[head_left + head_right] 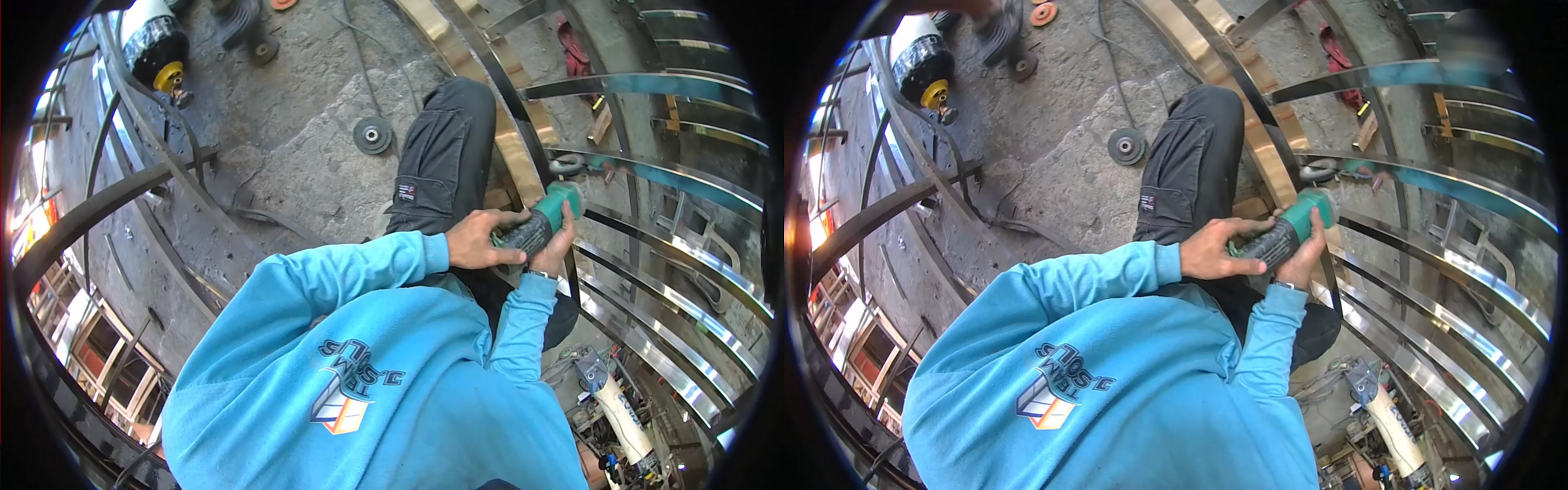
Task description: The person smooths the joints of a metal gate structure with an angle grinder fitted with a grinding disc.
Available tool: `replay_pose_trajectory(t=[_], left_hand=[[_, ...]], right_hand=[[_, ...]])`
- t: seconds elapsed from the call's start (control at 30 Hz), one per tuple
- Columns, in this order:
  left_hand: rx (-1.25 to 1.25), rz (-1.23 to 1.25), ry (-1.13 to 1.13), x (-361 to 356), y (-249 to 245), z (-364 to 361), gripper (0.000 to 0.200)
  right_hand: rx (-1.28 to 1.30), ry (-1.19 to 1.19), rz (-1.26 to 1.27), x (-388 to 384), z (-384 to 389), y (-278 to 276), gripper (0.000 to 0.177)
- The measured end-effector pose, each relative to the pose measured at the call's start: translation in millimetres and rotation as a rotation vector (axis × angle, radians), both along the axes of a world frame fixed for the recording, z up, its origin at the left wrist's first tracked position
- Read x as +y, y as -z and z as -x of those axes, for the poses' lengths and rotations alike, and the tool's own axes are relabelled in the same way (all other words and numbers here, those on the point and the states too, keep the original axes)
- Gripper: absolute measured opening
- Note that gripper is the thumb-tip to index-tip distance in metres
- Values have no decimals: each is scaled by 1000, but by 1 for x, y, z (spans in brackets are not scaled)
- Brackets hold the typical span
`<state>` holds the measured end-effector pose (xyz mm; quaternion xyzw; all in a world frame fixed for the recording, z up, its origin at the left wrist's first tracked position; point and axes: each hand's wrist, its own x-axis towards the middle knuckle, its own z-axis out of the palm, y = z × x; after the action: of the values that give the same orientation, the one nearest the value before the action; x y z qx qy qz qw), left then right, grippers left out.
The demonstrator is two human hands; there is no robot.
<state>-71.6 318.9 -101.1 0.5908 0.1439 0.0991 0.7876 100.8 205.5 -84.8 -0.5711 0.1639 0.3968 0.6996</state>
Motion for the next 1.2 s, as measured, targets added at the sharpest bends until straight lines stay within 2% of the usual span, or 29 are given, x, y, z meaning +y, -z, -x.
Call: replay_pose_trajectory(t=[0.13,0.27,0.43,0.63,1.2], left_hand=[[38,-73,18,5,-10,2,82],[52,-37,54,8,-17,1,82],[69,-181,49,3,-25,2,83],[80,-201,12,-1,-34,7,81],[59,-93,-70,-5,-37,14,77]], right_hand=[[24,25,-38,-2,-1,5,48],[45,68,-56,-2,1,5,49],[25,132,-98,-7,-1,10,50],[30,56,-102,0,8,1,51],[48,45,-76,0,10,-5,50]])
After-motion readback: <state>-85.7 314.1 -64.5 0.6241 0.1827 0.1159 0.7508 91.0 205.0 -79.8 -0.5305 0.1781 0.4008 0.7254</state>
